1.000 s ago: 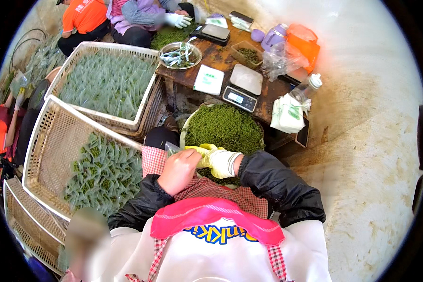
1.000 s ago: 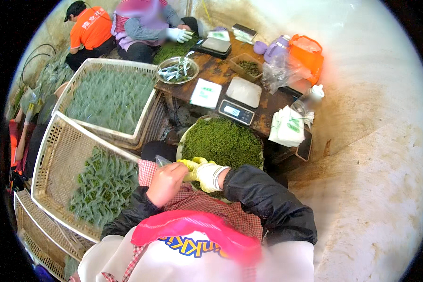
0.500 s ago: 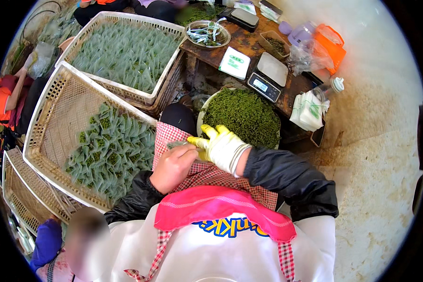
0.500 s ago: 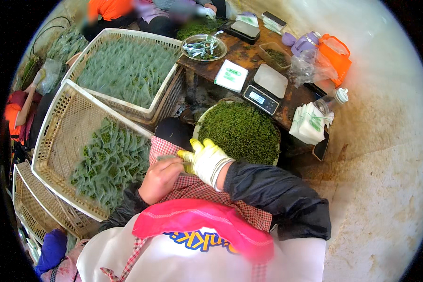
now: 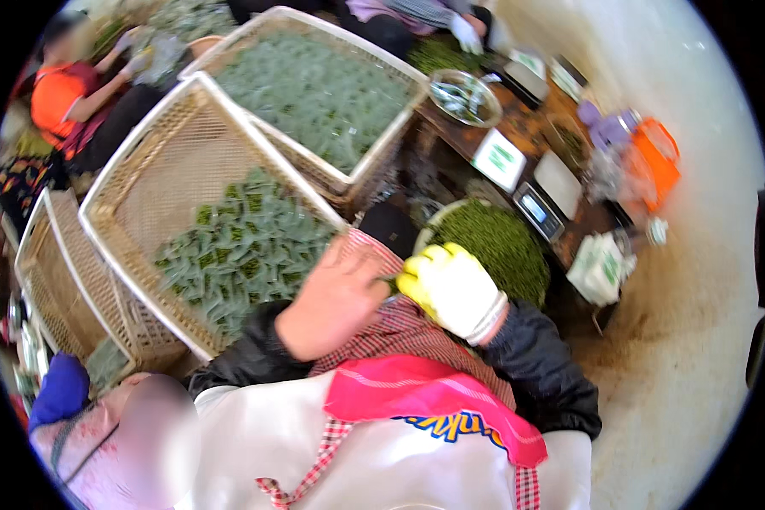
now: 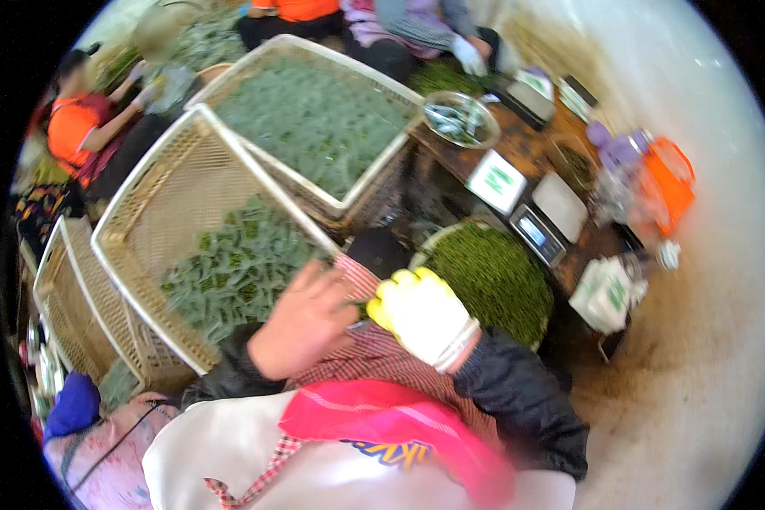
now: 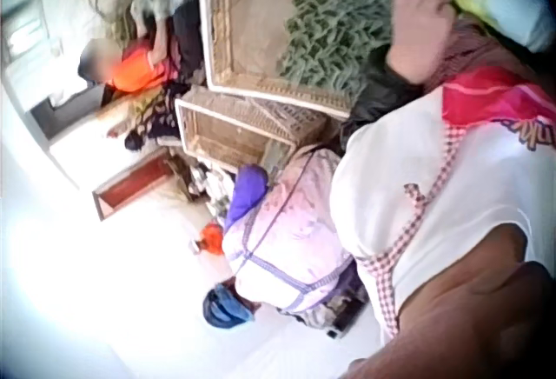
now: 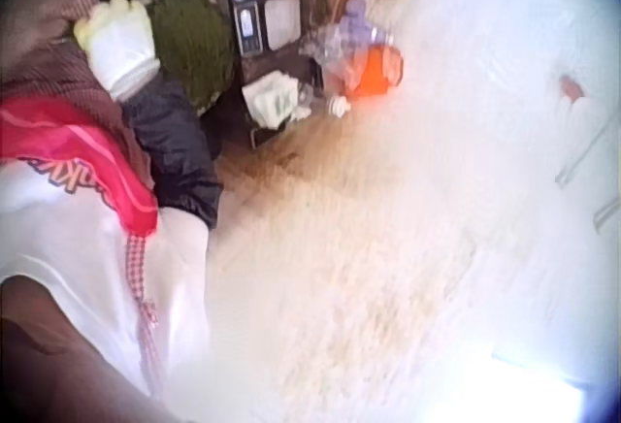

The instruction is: The person sits on the floor and sorts green tea leaves from a large basket on their lap. They repeatedly scoop leaves into a small plastic bag, place the bag on a digital scale, and then return to sorting. Other workers are visible in the background performing similar tasks.

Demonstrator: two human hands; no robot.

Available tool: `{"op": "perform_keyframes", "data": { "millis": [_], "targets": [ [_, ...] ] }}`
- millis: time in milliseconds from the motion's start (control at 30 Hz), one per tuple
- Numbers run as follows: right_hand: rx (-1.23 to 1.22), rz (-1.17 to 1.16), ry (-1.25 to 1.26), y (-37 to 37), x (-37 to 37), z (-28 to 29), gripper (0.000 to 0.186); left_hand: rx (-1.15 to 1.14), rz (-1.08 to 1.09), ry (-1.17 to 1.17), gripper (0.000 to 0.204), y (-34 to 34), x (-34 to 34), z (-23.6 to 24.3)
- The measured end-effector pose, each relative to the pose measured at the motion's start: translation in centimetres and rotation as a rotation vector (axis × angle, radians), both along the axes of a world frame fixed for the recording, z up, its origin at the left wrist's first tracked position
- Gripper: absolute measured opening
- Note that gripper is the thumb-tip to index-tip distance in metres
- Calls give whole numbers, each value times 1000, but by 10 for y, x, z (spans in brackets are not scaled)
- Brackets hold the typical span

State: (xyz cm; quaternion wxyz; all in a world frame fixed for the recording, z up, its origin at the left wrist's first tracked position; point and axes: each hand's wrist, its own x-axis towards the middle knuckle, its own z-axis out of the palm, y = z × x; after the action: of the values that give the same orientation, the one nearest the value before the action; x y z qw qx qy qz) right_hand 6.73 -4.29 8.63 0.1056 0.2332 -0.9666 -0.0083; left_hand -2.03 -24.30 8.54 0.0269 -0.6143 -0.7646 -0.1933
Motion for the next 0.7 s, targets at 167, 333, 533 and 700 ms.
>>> {"op": "perform_keyframes", "data": {
  "millis": [167, 333, 533, 700],
  "targets": [
    [-263, 40, 31, -16, -14, 23, 28, 88, 103, -19, 7, 0, -20, -45],
    [-608, -42, 71, 6, -12, 33, 33, 209, 567, 116, 5, -55, -78, -51],
    [-609, -365, -26, 52, 41, -31, 31, 154, 1162, 540, 9, -156, -217, -78],
    [-725, -506, -201, 65, 75, -76, 32, -403, 1338, -53, 18, -266, -262, -231]
  ]
}}
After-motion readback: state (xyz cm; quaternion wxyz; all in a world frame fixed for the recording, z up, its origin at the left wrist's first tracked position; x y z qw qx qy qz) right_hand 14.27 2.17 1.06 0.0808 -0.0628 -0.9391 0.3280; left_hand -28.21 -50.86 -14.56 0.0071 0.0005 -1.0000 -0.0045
